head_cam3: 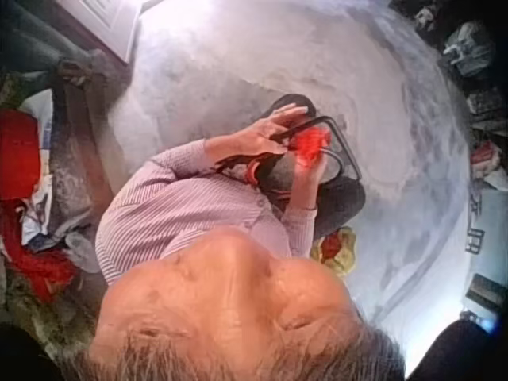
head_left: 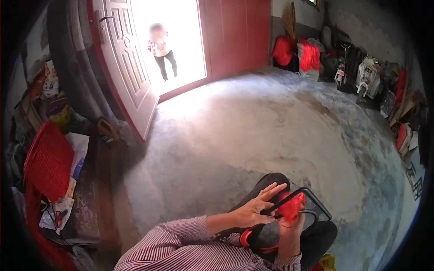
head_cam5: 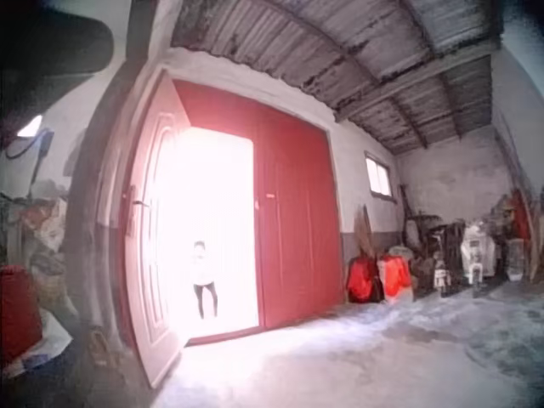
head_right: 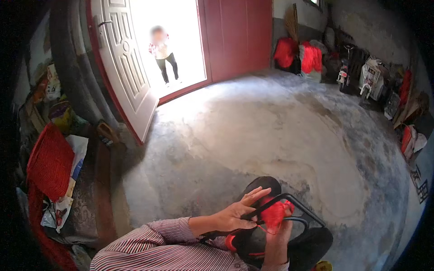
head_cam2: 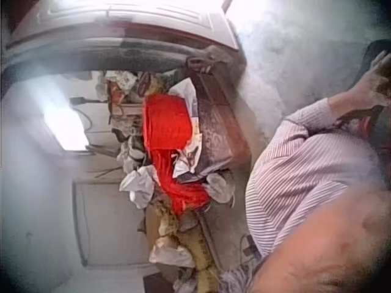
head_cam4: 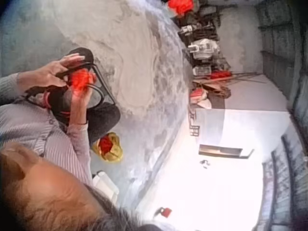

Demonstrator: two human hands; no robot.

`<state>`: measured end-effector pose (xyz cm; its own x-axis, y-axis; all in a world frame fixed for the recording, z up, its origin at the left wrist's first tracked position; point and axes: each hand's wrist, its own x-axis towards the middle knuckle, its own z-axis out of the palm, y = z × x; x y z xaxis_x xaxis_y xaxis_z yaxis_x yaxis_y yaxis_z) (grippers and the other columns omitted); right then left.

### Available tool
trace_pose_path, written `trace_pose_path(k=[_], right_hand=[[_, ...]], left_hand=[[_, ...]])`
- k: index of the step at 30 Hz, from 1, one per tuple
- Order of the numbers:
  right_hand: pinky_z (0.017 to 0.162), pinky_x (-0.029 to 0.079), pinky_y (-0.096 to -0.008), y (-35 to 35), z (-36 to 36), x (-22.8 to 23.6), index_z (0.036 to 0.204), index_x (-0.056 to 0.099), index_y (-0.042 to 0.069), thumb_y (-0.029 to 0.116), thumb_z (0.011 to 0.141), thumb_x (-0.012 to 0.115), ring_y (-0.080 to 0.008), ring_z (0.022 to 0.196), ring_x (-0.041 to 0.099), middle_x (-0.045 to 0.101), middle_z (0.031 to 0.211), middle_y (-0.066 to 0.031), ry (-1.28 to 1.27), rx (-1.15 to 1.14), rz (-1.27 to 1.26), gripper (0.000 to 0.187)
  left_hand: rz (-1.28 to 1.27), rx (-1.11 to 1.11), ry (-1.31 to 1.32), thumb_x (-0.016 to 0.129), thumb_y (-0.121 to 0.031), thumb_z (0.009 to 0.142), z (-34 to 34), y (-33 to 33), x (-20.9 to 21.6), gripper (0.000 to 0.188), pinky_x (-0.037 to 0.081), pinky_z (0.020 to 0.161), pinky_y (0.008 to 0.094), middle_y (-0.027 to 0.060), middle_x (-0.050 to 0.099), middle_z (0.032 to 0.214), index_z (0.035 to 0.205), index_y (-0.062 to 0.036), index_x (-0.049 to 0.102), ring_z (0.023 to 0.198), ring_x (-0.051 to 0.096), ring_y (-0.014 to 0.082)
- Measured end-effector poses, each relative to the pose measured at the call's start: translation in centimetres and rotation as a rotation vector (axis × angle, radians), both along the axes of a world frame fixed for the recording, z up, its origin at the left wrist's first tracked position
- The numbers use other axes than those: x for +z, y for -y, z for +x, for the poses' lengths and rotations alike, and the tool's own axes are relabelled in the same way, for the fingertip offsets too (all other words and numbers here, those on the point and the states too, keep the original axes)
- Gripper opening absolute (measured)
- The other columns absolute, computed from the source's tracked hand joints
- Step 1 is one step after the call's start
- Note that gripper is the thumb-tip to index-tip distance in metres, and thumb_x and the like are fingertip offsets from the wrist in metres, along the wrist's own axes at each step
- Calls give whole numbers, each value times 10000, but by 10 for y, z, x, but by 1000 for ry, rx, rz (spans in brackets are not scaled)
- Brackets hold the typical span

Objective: Winding red synthetic string or fiber onto a black circular frame.

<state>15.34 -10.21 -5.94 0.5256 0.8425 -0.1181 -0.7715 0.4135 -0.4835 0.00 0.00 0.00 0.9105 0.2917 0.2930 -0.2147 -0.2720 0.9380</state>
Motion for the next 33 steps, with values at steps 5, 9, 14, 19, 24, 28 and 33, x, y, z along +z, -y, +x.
trace_pose_path(k=[5, 9, 14, 19, 24, 28, 33], right_hand=[[849, 491, -393, 15, 23, -43, 962, 566, 22, 214, 858, 558, -253, 948, 594, 597, 1031, -101, 140, -69, -347, 219], [878, 463, -406, 32, -8, 18, 1043, 544, 11, 313, 813, 570, -269, 1004, 583, 589, 1073, -135, 211, 17, 8, 380], [765, 451, -463, 48, -5, 21, 979, 450, 37, 442, 791, 660, -297, 739, 581, 580, 810, -139, 255, -20, 315, 494], [721, 451, -451, 48, -23, 37, 983, 450, 36, 507, 808, 631, -282, 699, 566, 553, 747, -129, 395, 24, 163, 535], [688, 443, -415, 48, -26, 41, 975, 467, 50, 535, 874, 523, -239, 646, 526, 532, 722, -105, 271, -30, 130, 499], [679, 448, -384, 49, -12, 28, 954, 482, 55, 517, 904, 492, -213, 648, 522, 528, 718, -85, 167, -26, 113, 465], [644, 457, -297, 47, 5, 25, 906, 515, 38, 475, 910, 530, -176, 630, 502, 515, 718, -58, -36, -307, 44, 438]], left_hand=[[121, 12, 79, 644, -102, 785, 4, -5, -3, 89, 19, 1117, 485, 130, 106, 1551, 773, -34, 588, 1429, -19, 344], [125, 142, 82, 637, -86, 804, -2, -26, -18, 88, 178, 1103, 439, 129, 245, 1497, 794, -36, 566, 1386, 189, 293], [-408, 11, -161, 571, -55, 887, 0, -18, -17, 129, 462, 744, 252, 39, 577, 935, 1009, -19, 551, 857, 555, 107], [-525, -9, -156, 533, -79, 905, 3, -14, -8, 149, 427, 506, 231, 17, 551, 675, 1047, -38, 509, 545, 520, 81], [-466, 22, -108, 528, -73, 909, 4, -17, -24, 103, 434, 492, 239, 46, 553, 662, 992, -39, 476, 537, 524, 90], [-516, 35, -96, 524, -72, 913, 4, -17, -26, 79, 433, 484, 234, 50, 556, 667, 959, -36, 471, 529, 521, 93], [-592, 79, -163, 528, -87, 917, 3, -16, -25, 69, 437, 479, 236, 57, 569, 678, 929, -34, 485, 529, 525, 99]])
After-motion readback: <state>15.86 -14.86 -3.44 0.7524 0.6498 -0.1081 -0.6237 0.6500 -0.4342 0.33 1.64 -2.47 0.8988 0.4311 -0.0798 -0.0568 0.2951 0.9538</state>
